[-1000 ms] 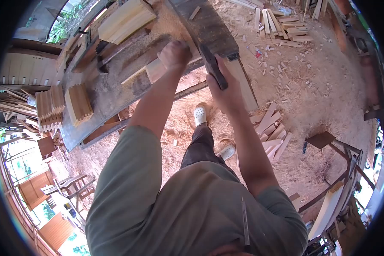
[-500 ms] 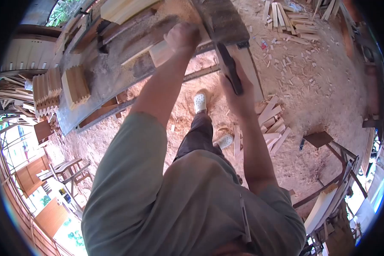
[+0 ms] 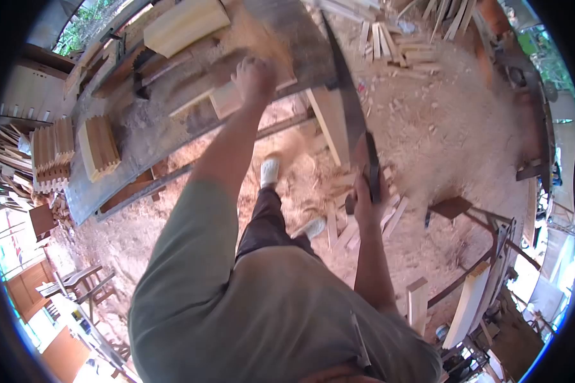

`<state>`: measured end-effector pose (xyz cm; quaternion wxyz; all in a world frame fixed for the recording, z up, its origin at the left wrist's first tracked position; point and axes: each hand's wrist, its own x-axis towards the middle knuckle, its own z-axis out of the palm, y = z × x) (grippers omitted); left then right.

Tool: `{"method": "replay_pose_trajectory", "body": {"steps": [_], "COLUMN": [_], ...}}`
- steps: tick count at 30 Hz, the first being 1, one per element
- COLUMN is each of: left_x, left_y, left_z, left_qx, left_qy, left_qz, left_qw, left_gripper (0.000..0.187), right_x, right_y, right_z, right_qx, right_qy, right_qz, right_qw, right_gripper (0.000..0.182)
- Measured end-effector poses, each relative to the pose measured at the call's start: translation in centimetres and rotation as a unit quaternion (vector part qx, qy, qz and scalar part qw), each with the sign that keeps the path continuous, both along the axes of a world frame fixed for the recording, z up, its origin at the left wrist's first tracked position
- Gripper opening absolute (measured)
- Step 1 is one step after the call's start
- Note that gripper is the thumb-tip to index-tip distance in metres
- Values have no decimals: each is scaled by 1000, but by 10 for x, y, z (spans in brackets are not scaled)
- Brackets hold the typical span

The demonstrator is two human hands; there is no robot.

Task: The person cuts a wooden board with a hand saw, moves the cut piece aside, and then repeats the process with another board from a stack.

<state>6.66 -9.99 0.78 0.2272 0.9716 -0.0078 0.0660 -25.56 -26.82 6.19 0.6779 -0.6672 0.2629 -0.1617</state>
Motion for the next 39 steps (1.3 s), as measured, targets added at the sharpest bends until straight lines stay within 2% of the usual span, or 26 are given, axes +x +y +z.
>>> {"method": "replay_pose_trajectory", "body": {"steps": [1,3,5,7,8,9,11,12,14,15,16,17,18,19,20,21,23,26,27,29,30,31,33,34,38,39], "left_x": [0,-27,-58,-90,-94,-99,-116,-132,-151,-158,-162,-159,-146,-133,-128,-111,-84,-47,-35,-20,-18,-15,-9,-21,-26,-28], "left_y": [5,28,58,82,96,111,136,154,208,233,269,310,341,393,419,441,456,472,479,500,519,544,580,546,563,568], "left_z": [-6,-21,-21,-4,4,11,33,27,21,39,22,14,35,13,46,75,131,147,141,106,76,54,23,68,51,55], "left_qx": [-8,61,114,111,110,100,25,13,-62,-84,-181,100,59,231,256,197,169,146,148,147,124,123,8,54,74,33], "left_qy": [-11,-70,-106,-53,36,127,199,75,135,109,51,-74,-20,-84,-50,21,15,73,73,201,195,198,226,212,210,190], "left_qz": [6,-30,-129,-166,-175,-177,-101,-69,-3,41,139,113,211,265,302,375,404,394,390,349,347,341,335,321,313,308], "left_qw": [1000,995,979,978,978,971,974,995,989,990,972,986,975,932,917,905,899,904,906,903,909,911,915,922,923,932], "left_gripper": [45,47,50,55,55,56,45,47,49,42,34,41,50,54,63,67,68,59,59,60,69,69,78,80,82,80], "right_x": [-8,-19,-30,-39,-38,-30,-8,-2,12,19,24,29,36,40,45,50,54,59,59,56,53,50,44,41,26,22], "right_y": [0,7,14,14,18,21,29,27,22,21,20,20,22,25,29,32,37,46,51,56,57,58,63,65,62,59], "right_z": [-3,10,10,-10,-12,-4,12,16,20,24,27,31,37,42,47,50,51,50,49,41,39,40,41,43,33,31], "right_qx": [-6,9,20,51,97,85,40,38,22,20,4,-12,-35,-38,-32,-24,-16,6,17,37,56,53,58,59,74,75], "right_qy": [10,39,30,9,17,34,1,5,-24,-28,-30,-31,-29,-27,-27,-29,-27,-15,-7,10,26,28,30,36,39,44], "right_qz": [11,35,51,34,20,20,22,43,39,39,39,38,38,37,16,-5,-16,-43,-59,-75,-89,-94,-110,-121,-137,-144], "right_qw": [1000,999,998,998,995,996,999,998,999,999,999,999,998,998,999,999,999,999,998,996,994,994,992,990,987,986], "right_gripper": [51,51,47,38,33,24,9,9,9,9,8,7,6,6,4,5,6,8,9,10,11,11,11,10,9,9]}}
